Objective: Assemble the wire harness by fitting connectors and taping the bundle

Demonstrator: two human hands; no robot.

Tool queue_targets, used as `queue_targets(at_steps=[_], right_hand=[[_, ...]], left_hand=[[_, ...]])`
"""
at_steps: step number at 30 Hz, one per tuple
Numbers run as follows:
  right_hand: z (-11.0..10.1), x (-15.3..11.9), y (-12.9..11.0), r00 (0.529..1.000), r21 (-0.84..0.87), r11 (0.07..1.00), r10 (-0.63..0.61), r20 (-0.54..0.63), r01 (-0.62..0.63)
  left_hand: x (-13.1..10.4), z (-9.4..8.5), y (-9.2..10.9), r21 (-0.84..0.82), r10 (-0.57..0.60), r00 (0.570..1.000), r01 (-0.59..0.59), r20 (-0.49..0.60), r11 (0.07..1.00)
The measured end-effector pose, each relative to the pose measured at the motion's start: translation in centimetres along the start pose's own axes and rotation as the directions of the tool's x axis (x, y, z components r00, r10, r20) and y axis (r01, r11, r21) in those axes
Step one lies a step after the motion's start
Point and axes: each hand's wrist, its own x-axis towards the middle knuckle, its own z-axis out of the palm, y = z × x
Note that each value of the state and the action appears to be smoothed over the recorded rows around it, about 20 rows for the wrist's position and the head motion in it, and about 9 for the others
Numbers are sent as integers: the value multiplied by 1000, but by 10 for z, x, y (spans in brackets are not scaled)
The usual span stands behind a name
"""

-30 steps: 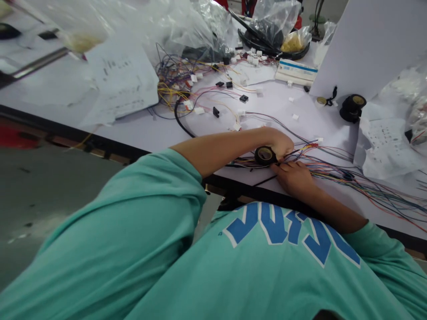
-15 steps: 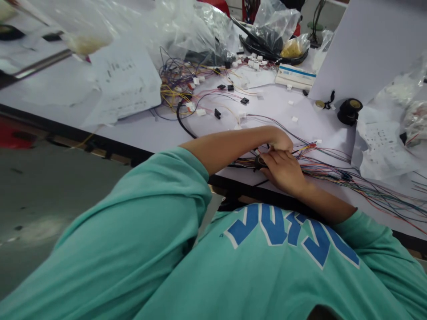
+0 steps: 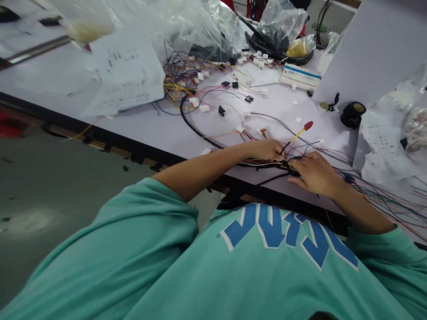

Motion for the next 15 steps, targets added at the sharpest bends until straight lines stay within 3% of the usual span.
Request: queue_targets(at_steps=[2, 6, 11, 15], right_hand=[[6, 6, 2, 995, -83, 992, 98, 10, -96], [14, 16, 0, 974, -98, 970, 225, 23, -222], [10, 19, -5, 959, -65, 958, 282, 36, -280], [7, 21, -8, 951, -110, 946, 308, 22, -304]], left_hand=[[-5, 7, 1, 71, 0, 996, 6, -86, 997], [-10, 21, 12, 263, -113, 968, 172, -224, 949], [-11, 39, 27, 314, -205, 895, 342, -396, 886], [-11, 53, 30, 339, -192, 858, 380, -476, 861]])
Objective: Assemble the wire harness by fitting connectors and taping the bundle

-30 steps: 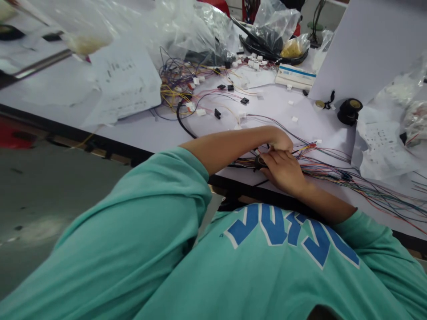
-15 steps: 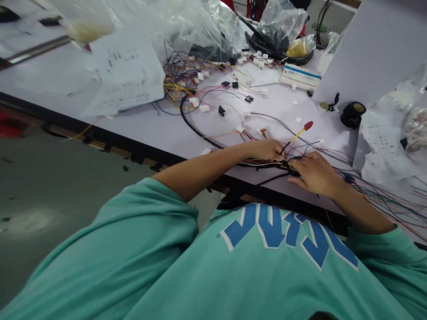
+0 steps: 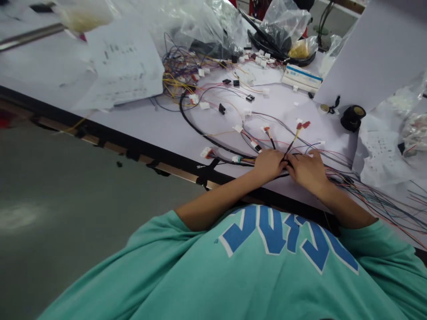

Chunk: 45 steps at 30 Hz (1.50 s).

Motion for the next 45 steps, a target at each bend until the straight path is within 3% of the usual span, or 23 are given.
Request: queue_targets(at_steps=[10, 13, 16, 19, 21, 23, 24, 26, 29, 31, 34, 37, 41, 45], right_hand=[[-13, 14, -4, 994, -30, 999, 38, 103, -35], [-6, 15, 1, 999, -20, 1000, 14, 42, -13], [5, 10, 2, 993, -24, 999, -32, -110, 30], [13, -6, -11, 947, -37, 993, -122, -297, 116], [12, -20, -25, 872, -42, 949, -305, -382, 313], [6, -32, -35, 793, -23, 859, -481, -374, 511], [2, -35, -36, 797, 1, 850, -494, -347, 527], [-7, -36, -29, 859, 49, 894, -410, -308, 445], [-17, -29, 3, 930, 95, 979, -138, -341, 180], [-21, -24, 29, 928, 116, 993, 25, -372, 20], [-22, -16, 63, 913, 115, 976, 215, -348, -186], [-17, -9, 86, 894, 84, 936, 352, -276, -342], [1, 4, 101, 859, 16, 880, 466, -212, -474], [25, 15, 100, 880, -39, 882, 463, -104, -469]], left_hand=[[1, 14, -5, -115, -44, 992, 31, -115, 993], [3, 16, -6, -248, -102, 990, 74, -102, 966], [4, 15, -8, -390, -159, 985, 123, -60, 912], [9, 12, -10, -457, -214, 976, 174, -36, 872], [12, 8, -11, -429, -267, 963, 224, -40, 875], [14, 5, -10, -354, -285, 956, 244, -66, 903], [14, 4, -9, -314, -265, 961, 228, -80, 921], [12, 4, -7, -265, -213, 971, 179, -106, 948], [9, 5, -8, -294, -199, 971, 152, -135, 944], [8, 5, -13, -367, -187, 975, 131, -121, 921], [7, 3, -26, -474, -77, 996, 47, -44, 879], [5, 1, -34, -449, -28, 999, 10, -32, 893], [5, 1, -32, -274, -48, 995, 23, -86, 961], [3, 2, -29, -162, -29, 991, 7, -134, 987]])
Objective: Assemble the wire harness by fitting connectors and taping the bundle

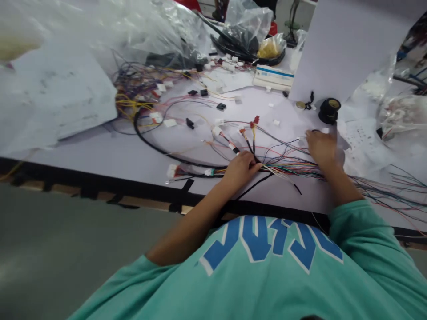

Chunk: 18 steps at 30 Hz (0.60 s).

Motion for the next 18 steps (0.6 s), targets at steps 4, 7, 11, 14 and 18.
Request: queue_targets(at_steps=[4, 7, 11, 14, 18], right_hand=[[19, 2, -8, 1000, 4, 1000, -10, 30, 10], [25, 2, -9, 1000, 28, 1000, -5, 10, 4], [28, 3, -9, 1000, 50, 999, -11, 5, 11], [31, 2, -9, 1000, 61, 998, -6, 0, 6], [30, 2, -10, 1000, 83, 997, -5, -4, 5]], left_hand=[[-2, -2, -2, 10, 39, 999, -39, 9, 999], [-5, -2, -1, 8, 58, 998, -58, 20, 998], [-9, 1, -2, -29, 79, 996, -80, -39, 996], [-11, 1, -7, -102, 71, 997, -73, -28, 992], [-14, -4, -11, -203, 60, 998, -60, -6, 977]])
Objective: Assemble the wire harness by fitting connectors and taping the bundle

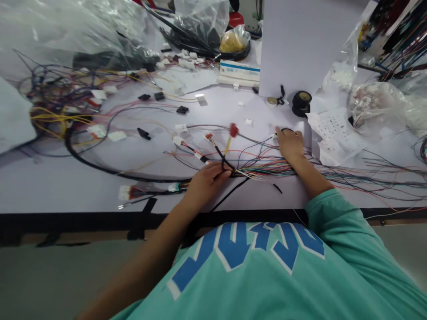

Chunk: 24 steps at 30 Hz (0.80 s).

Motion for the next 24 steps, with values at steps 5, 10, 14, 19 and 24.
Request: queue_targets(at_steps=[5, 10, 14, 19, 24], right_hand=[[-2, 1, 1, 999, 6, 1000, -29, -28, 29], [2, 4, 5, 994, 59, 998, -22, -104, 29], [6, 7, 9, 987, 89, 996, -6, -162, 20], [3, 5, 10, 988, 70, 997, -17, -153, 28], [-2, 4, 9, 993, 47, 999, -15, -117, 21]], left_hand=[[-10, -9, -1, -78, -192, 946, 177, -260, 981], [-26, -31, -25, 43, -244, 840, 302, -484, 952], [-42, -46, -45, 256, -216, 921, 305, -324, 917], [-52, -51, -51, 316, -146, 978, 187, -149, 930], [-52, -55, -52, 290, -106, 989, 132, -103, 948]])
